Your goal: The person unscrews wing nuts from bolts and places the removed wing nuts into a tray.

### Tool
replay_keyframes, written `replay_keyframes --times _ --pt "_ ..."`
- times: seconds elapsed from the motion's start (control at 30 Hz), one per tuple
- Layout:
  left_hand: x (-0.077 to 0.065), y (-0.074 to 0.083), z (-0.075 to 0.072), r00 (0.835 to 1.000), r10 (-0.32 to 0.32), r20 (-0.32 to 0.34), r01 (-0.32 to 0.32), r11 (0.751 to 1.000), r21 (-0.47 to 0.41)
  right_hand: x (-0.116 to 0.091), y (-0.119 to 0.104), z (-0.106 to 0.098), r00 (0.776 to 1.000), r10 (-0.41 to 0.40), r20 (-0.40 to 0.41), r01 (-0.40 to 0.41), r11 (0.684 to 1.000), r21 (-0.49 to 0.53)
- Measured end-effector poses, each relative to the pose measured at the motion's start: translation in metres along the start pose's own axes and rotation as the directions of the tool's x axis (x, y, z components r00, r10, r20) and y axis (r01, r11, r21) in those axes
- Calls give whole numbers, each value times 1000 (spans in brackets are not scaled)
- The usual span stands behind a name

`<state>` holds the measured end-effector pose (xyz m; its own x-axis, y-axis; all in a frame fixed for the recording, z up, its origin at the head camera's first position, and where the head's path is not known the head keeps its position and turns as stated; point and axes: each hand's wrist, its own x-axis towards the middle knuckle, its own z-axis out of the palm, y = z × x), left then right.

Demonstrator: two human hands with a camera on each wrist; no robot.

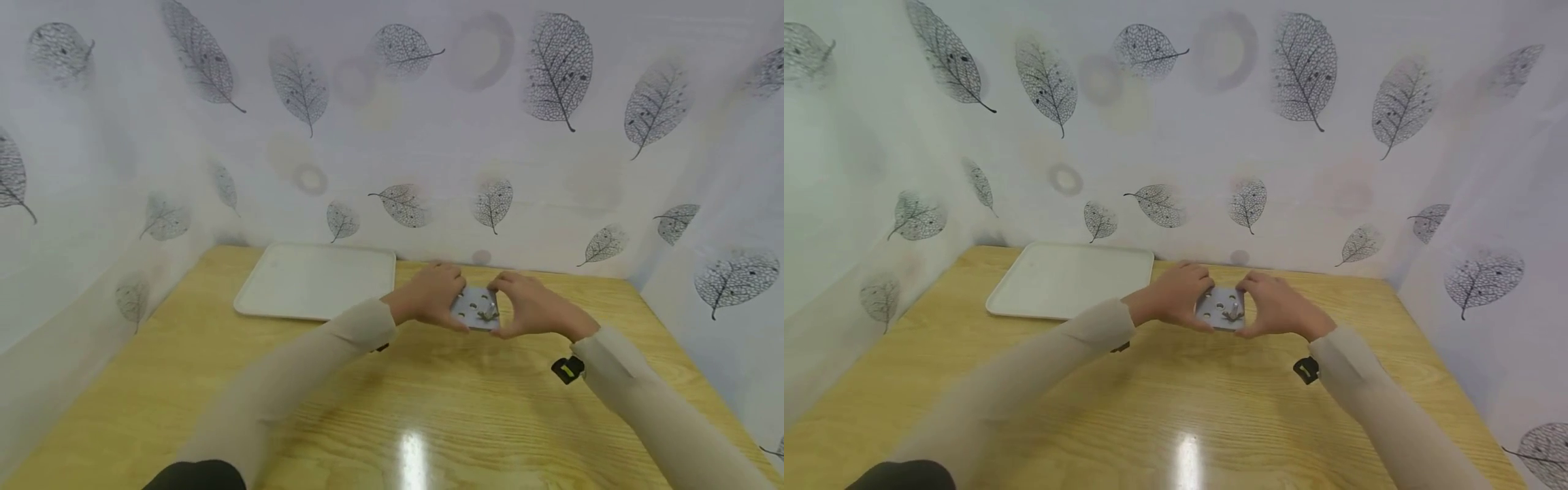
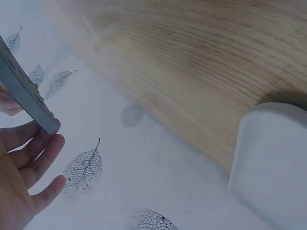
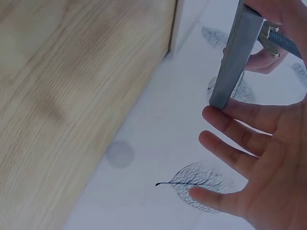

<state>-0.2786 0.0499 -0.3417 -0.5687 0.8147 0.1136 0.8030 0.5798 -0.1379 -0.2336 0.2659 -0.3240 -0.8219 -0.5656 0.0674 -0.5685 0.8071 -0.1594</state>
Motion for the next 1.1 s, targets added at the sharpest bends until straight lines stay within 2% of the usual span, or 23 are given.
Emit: replay_keyframes --times 0.3,0.53,0.7,0.8,0.9,1.0,1.1 --pt "-38 11 -25 996 4 -85 -1 999 42 -12 -31 -7 998 -25 -50 25 1000 7" --pt "-59 15 -31 989 -18 -148 24 999 39 -17 -48 -10 994 -64 -87 66 998 19" --pt "-71 18 -33 977 -30 -212 35 999 18 -21 -56 -12 992 -75 -105 79 996 35" --pt "-76 21 -32 962 -54 -266 48 998 -30 -24 -59 -18 995 -63 -82 70 993 93" --pt "-80 23 -30 939 -84 -333 55 994 -96 -25 -61 -26 996 -68 -63 78 982 172" --pt "-82 26 -28 912 -112 -396 47 984 -171 -25 -61 -36 990 -115 -81 130 967 218" --pt "-83 28 -25 887 -144 -438 20 961 -277 -22 -62 -45 980 -163 -117 186 956 227"
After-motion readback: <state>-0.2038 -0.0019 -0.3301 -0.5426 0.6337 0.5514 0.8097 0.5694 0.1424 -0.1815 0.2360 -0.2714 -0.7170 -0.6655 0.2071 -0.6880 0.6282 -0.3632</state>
